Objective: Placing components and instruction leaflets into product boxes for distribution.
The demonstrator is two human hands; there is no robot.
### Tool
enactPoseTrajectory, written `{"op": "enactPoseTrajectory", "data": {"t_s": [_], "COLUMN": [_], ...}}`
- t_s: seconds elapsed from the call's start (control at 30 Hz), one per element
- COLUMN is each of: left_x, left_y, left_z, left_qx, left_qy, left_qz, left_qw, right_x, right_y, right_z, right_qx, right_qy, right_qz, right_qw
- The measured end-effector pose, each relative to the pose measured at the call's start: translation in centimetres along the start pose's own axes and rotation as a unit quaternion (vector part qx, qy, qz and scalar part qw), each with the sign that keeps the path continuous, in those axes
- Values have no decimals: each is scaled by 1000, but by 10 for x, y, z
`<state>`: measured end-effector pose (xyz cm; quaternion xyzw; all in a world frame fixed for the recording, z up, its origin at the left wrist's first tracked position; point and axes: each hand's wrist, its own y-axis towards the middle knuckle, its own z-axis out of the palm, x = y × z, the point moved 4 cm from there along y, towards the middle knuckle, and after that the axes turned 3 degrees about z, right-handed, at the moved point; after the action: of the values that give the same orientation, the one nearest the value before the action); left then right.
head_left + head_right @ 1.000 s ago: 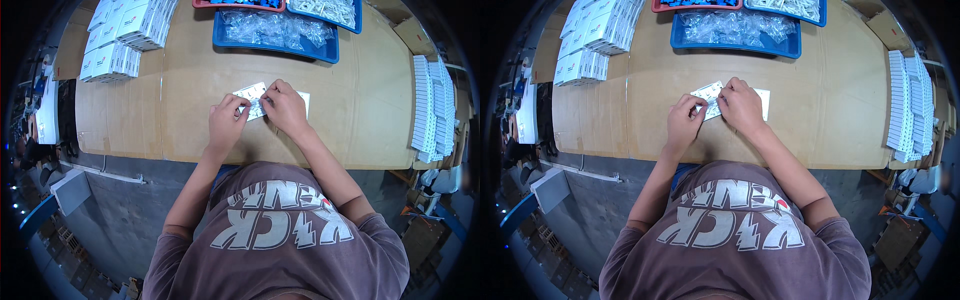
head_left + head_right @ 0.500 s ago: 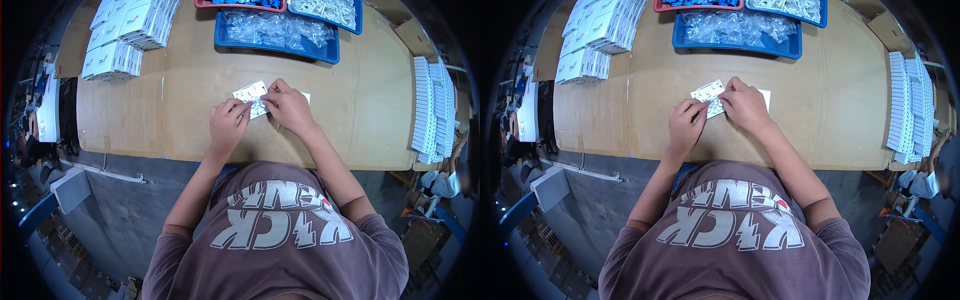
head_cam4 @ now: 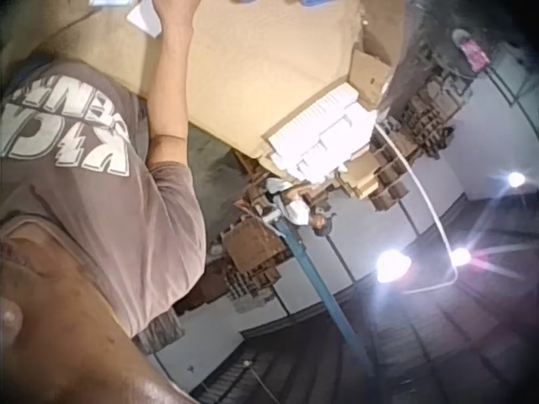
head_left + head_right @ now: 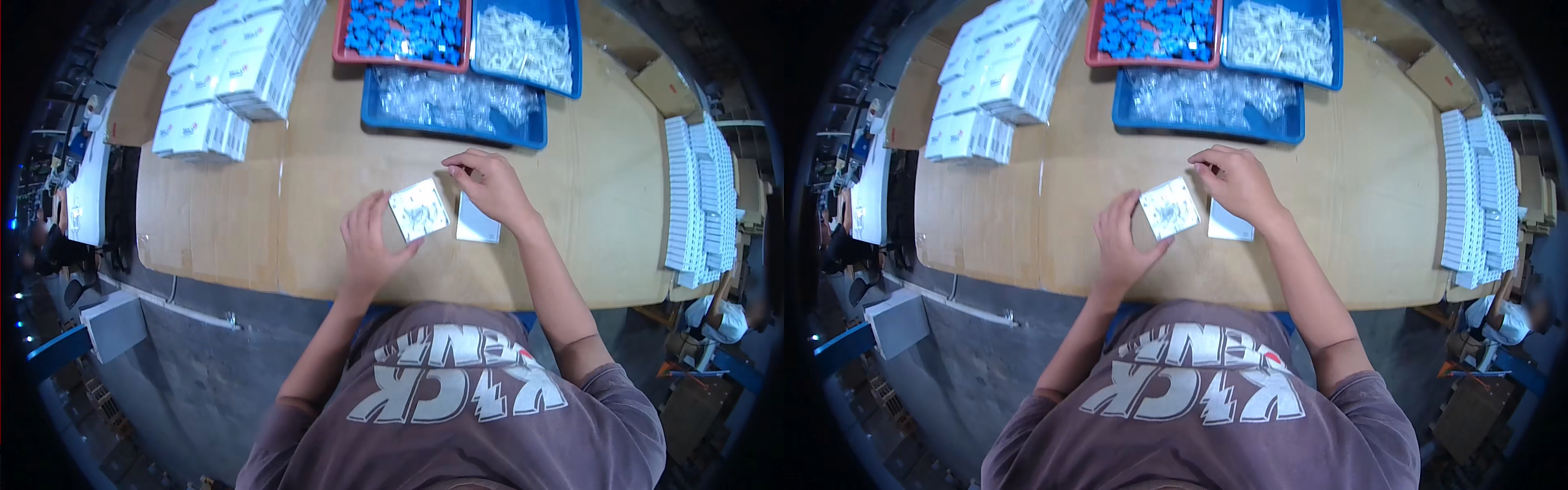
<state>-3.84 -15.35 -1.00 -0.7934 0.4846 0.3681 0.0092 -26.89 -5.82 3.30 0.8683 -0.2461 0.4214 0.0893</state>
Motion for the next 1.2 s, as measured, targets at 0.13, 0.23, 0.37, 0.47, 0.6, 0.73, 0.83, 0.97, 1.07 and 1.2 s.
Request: {"op": "enactPoseTrajectory", "data": {"t_s": [0.13, 0.23, 0.37, 0.47, 0.6, 0.73, 0.83, 0.97, 1.07, 1.2], "left_x": [3, 2, 0, -1, 0, 0, -2, -5, -4, -5], "left_y": [-4, -3, 0, 4, 3, 1, 2, 6, 3, 3], "left_z": [4, 4, 0, -1, -6, -5, -4, -5, -6, -9], "left_qx": [9, 14, 26, 20, 21, 31, 24, 28, 26, 31], "left_qy": [5, 9, 0, -12, 4, 22, 21, 17, 19, 29], "left_qz": [-9, 11, -6, -9, -13, -17, -10, -7, -12, -14], "left_qw": [1000, 1000, 1000, 1000, 1000, 999, 999, 999, 999, 999], "right_x": [3, 11, 4, 12, 32, 35, 24, 20, 30, 40], "right_y": [70, 134, 232, 287, 338, 365, 378, 386, 385, 385], "right_z": [-36, -69, -98, -117, -124, -124, -129, -135, -134, -129], "right_qx": [-87, -135, -188, -256, -306, -280, -284, -290, -280, -294], "right_qy": [30, -19, -125, -201, -285, -332, -304, -242, -185, -194], "right_qz": [-31, -40, -45, -40, -43, 50, 93, 149, 180, 191], "right_qw": [995, 990, 973, 945, 907, 899, 905, 914, 925, 916]}}
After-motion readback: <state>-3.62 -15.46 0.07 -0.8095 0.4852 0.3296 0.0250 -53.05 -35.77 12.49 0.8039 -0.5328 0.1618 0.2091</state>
